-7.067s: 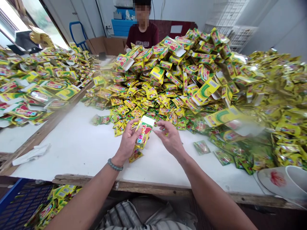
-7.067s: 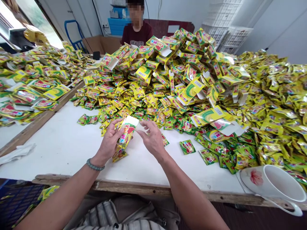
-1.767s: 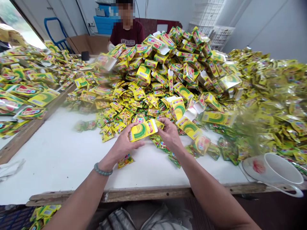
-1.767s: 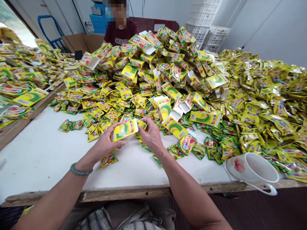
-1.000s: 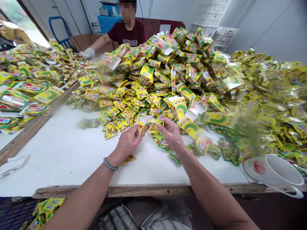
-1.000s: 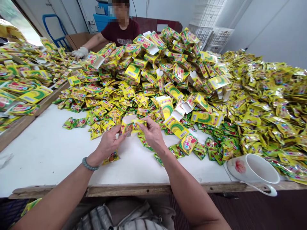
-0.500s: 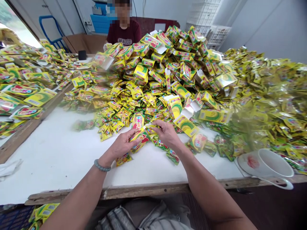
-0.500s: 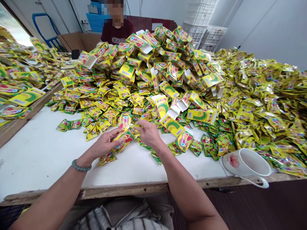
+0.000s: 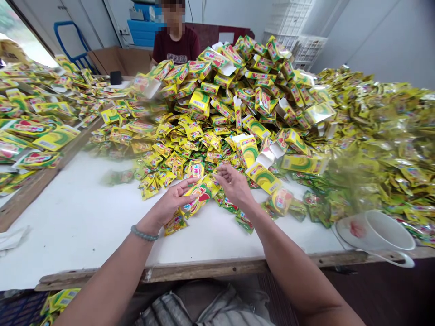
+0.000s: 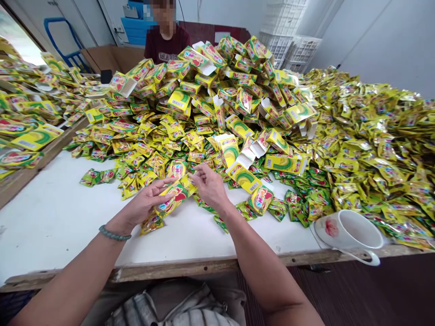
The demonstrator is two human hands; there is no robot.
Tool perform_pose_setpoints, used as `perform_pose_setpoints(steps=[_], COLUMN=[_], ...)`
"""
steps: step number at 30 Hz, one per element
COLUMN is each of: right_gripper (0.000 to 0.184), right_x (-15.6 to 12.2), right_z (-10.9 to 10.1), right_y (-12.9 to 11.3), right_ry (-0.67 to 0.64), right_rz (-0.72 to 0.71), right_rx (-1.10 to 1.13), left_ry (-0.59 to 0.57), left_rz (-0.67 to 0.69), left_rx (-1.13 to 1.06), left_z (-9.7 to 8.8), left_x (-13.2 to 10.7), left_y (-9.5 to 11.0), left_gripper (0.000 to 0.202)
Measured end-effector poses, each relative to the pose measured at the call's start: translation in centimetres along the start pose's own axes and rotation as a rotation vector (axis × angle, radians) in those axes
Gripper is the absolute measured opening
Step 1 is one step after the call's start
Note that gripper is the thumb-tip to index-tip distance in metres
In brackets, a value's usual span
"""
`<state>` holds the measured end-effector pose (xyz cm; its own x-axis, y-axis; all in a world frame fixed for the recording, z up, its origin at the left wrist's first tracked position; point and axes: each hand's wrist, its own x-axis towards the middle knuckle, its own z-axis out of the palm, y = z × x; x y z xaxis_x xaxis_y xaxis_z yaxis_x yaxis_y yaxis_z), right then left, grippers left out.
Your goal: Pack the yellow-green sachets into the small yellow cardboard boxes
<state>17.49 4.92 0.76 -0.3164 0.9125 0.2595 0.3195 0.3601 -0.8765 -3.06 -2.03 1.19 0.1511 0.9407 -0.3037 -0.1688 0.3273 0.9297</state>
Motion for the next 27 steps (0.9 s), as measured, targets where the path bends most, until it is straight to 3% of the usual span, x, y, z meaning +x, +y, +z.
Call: perform_pose_setpoints(steps=[2,7,9,19,23,27], right_gripper=[0.018,0.018,0.013,0.026,0.035,0.033], right_x=[-0.1,-0.4,-0.3,-0.3,0.1,0.3], right_z=[-0.5,-0.2,0.3,0.8,0.3,-0.5], right_y=[0.3,0.5,0.4,1.0,1.6,2.2], right_ry=[0.003,-0.376,-0.431,-0.415,-0.263,-0.177], right_rz=[0.005,-0.087,-0.083,-0.13,0.025,0.202], right_rx=[-0.083,-0.561,-0.675,-0.816,-0.756,-0.652], left_ry=[0.07,0.234,0.25,0.26,0.268,0.271], left_rz=[-0.007,0.014,0.014,0.036,0.025,0.035], left_rx=[-0.08,-0.2,-0.205,-0.167,-0.172,-0.179], left_z=[-0.3,-1.1,-1.2,-1.1,-1.2,-1.1], left_x=[0.1,0.4,0.3,0.4,0.5,0.4], left_y=[0.3,0.8,0.9,0.6,0.7,0.8], left_gripper=[0.066,0.065,0.063,0.068,0.069,0.067])
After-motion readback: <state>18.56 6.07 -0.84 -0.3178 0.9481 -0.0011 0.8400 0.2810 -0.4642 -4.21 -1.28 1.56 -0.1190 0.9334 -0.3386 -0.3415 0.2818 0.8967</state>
